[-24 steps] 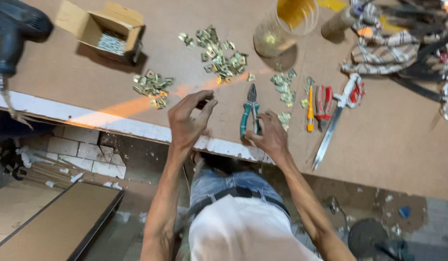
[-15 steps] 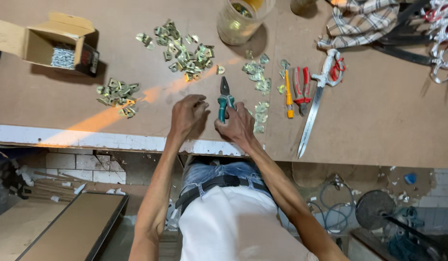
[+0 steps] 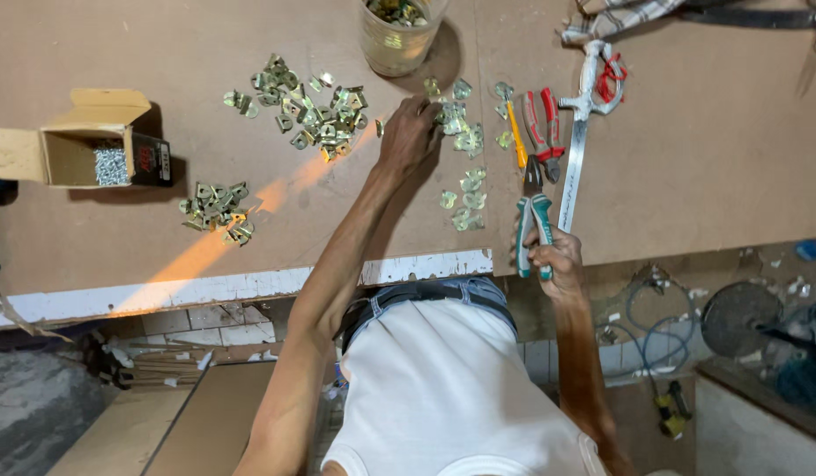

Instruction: The person picks up small metal corner brackets one at a time from the workbench and trims or deburrs them with pliers, then drops the finished pieces into a plastic jar. They continue handling the scattered brackets across the bench throughout the clip.

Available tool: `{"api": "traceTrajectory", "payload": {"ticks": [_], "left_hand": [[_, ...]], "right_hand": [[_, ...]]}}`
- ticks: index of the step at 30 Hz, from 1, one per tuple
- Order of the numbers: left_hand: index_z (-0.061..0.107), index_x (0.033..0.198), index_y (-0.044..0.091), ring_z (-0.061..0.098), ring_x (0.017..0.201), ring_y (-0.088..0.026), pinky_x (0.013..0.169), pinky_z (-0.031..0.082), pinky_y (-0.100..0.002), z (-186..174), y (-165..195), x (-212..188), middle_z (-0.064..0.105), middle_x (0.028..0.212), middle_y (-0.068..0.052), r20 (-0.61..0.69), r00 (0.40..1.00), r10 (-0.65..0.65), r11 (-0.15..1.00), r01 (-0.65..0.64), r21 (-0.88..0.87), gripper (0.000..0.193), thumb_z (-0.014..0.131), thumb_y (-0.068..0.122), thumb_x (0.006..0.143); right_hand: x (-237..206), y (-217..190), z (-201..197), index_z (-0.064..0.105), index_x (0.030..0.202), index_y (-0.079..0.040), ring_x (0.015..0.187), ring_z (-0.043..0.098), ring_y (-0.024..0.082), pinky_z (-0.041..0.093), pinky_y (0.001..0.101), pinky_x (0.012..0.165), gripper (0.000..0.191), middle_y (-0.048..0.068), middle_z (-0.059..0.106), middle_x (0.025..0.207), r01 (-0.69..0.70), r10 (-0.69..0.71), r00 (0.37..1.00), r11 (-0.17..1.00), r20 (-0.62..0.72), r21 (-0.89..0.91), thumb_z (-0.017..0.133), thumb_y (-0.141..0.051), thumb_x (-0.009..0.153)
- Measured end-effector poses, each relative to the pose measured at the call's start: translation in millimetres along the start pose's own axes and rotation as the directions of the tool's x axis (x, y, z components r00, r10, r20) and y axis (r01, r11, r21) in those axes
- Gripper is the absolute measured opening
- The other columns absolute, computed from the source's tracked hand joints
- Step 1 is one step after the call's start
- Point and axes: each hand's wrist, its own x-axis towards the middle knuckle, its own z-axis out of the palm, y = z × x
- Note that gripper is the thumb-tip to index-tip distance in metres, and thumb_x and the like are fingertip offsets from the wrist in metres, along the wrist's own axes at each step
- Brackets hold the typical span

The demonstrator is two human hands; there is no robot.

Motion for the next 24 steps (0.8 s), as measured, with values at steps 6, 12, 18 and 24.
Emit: {"api": "traceTrajectory", "payload": {"ticks": [6,12,18,24], "left_hand": [[0.072,0.094,0.003,0.066,0.093,-0.035,0.079,0.054,-0.047,8,-10,24,0.067,0.097,-0.017,0.176,0.977,0.117,0.982,-0.141,0.13,0.014,0.072,0.013,0.084],[0.075,0.095,0.005,0.07,0.067,-0.032,0.056,0.054,-0.043,2,-14,24,0.074,0.083,-0.015,-0.106,0.993,-0.046,0.997,0.052,0.057,0.013,0.069,0.012,0.087],[0.075,0.093,0.007,0.066,0.058,-0.016,0.051,0.052,-0.032,-20,-14,-10,0.074,0.07,-0.005,0.139,0.789,-0.598,0.659,0.583,-0.476,0.025,0.067,0.031,0.092],[0.076,0.091,0.004,0.069,0.091,-0.027,0.079,0.054,-0.043,-38,-2,-74,0.076,0.094,-0.013,0.151,0.859,-0.489,0.872,0.485,0.06,0.023,0.073,0.027,0.092]], "right_hand": [[-18,29,15,0.063,0.093,0.007,0.074,0.067,0.022,0.057,0.0311,0.064,0.026,0.022,0.067,0.113,0.045,-0.038,0.998,0.991,-0.059,0.124,0.056,-0.001,0.069],[-7,36,35,0.068,0.105,0.011,0.068,0.065,0.015,0.049,0.0257,0.058,0.042,0.018,0.07,0.092,-0.115,0.115,0.993,0.993,0.013,-0.001,0.056,0.004,0.066],[5,34,67,0.068,0.107,0.013,0.073,0.065,0.015,0.054,0.0272,0.066,0.033,0.017,0.068,0.093,-0.164,0.169,0.983,0.984,0.076,-0.064,0.062,0.003,0.076],[21,27,88,0.074,0.101,0.004,0.087,0.066,0.017,0.056,0.0276,0.073,0.032,0.008,0.067,0.111,-0.175,0.227,0.974,0.82,0.028,-0.545,0.066,0.001,0.07]]}}
